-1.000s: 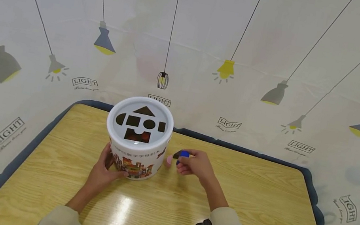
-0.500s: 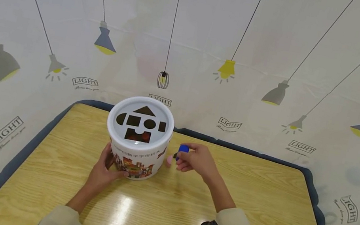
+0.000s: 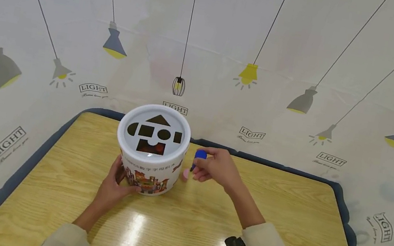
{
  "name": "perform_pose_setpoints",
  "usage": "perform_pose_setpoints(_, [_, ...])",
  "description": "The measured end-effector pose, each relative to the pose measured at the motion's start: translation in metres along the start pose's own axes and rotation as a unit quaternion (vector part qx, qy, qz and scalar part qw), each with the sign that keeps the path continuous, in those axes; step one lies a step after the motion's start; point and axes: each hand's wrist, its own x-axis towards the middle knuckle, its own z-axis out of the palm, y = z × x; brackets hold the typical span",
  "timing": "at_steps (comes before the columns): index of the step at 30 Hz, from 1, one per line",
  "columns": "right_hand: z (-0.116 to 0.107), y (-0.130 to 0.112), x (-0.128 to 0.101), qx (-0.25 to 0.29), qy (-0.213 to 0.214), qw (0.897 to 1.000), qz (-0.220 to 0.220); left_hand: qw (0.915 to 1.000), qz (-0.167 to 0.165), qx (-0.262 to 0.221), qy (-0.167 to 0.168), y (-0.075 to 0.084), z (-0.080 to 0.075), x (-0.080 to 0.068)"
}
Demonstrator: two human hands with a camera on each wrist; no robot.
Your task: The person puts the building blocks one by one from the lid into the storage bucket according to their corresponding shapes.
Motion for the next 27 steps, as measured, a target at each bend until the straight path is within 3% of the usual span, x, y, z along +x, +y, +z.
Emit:
perform_pose_setpoints(7, [0.0,-0.019,-0.003,-0.008,-0.006,1.0,-0.011,0.9998,0.013,-0.009,-0.014,0.027,-0.004,-0.009])
perform_pose_setpoints(15, [0.004,-0.036,-0.001,0.006,-0.013,0.999,-0.033,0.9999,0.01,0.003,-0.001,0.001,0.0,-0.001])
perform_pose_setpoints(21, [0.008,-0.051,-0.003,0.001,-0.008,0.999,-0.034,0.9999,0.015,-0.002,-0.001,-0.002,0.0,0.0])
perform_pose_setpoints(27, [0.009,-0.064,-0.006,-0.007,0.005,0.999,-0.035,0.9999,-0.004,0.006,-0.015,0.03,-0.003,-0.009])
